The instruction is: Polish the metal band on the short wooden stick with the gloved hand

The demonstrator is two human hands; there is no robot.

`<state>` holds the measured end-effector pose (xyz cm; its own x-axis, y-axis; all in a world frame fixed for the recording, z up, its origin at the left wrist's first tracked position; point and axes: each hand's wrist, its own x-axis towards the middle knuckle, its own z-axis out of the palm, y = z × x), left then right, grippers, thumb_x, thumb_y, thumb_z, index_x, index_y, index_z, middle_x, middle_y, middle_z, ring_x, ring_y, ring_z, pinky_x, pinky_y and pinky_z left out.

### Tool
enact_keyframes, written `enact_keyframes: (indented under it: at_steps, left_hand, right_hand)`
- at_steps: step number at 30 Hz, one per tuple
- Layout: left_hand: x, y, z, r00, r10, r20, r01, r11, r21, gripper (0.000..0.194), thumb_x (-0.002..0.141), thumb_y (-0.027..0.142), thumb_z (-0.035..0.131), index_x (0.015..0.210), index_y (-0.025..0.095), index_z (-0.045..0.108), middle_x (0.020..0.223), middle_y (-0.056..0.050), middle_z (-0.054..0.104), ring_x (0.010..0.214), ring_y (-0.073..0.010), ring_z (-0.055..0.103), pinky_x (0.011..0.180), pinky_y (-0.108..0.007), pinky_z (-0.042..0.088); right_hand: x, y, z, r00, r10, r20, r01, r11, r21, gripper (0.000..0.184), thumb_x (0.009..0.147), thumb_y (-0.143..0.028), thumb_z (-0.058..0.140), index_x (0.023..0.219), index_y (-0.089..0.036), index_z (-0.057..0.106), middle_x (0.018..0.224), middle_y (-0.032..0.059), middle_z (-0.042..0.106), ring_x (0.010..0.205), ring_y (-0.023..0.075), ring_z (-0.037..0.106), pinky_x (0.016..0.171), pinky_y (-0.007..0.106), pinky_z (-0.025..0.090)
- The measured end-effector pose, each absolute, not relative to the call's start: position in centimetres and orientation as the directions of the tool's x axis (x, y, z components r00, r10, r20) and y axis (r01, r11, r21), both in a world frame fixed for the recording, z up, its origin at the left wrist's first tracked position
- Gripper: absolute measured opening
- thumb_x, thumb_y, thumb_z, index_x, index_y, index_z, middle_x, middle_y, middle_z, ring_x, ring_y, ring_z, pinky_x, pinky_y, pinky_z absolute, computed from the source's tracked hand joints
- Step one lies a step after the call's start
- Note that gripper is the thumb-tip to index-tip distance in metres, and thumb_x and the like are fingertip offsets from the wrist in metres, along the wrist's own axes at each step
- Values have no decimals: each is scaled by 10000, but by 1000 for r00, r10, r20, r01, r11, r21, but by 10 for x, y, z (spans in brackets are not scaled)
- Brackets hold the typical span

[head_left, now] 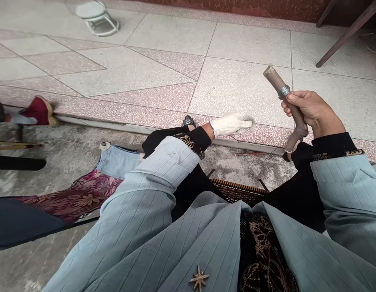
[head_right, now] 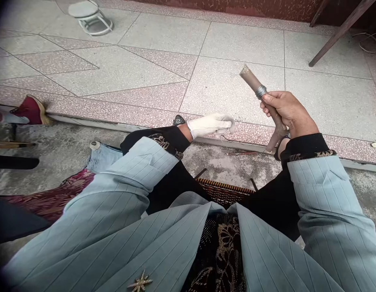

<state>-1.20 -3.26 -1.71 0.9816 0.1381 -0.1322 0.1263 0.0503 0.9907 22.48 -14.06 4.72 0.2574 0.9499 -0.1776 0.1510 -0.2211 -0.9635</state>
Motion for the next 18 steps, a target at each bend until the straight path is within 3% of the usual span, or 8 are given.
enact_keyframes:
  at_steps: [4,8,10,13,18]
  left_hand:
    - [-10,-36,-15,976,180,-125,127,2,992,244,931,341,540,809,135,586,527,52,378,436,-57,322,420,-172,302]
    - [-12,-41,-11,968,192,-163,180,-76,981,207,917,322,556,823,145,608,531,39,417,447,-62,339,436,-184,312]
    - [-14,-43,-10,964,200,-175,203,-126,971,200,905,327,569,822,154,624,529,28,442,461,-71,357,450,-196,318]
    - [-17,-43,-8,956,241,-166,218,-208,953,172,888,321,582,835,169,642,548,13,494,505,-90,408,491,-213,335]
    - [-18,-36,-1,940,315,-134,251,-366,896,112,838,259,605,822,171,672,580,9,541,613,-115,477,580,-219,355]
  right_hand:
    - [223,-137,47,306,927,-215,254,-298,-920,203,844,-283,679,690,-168,613,659,32,576,531,88,478,495,235,420]
    - [224,-134,38,349,917,-192,449,-343,-825,126,830,-266,663,741,-177,652,649,35,593,547,112,503,518,268,424]
    - [225,-130,30,379,906,-187,580,-391,-715,111,810,-273,667,812,-164,687,648,43,607,558,130,521,543,295,429]
    - [225,-123,16,361,908,-212,766,-418,-489,245,787,-353,670,920,-154,722,679,64,635,613,174,555,583,336,430]
    - [205,-119,-1,203,905,-374,945,-281,-167,326,784,-449,631,923,-174,738,837,113,680,731,221,581,605,339,410]
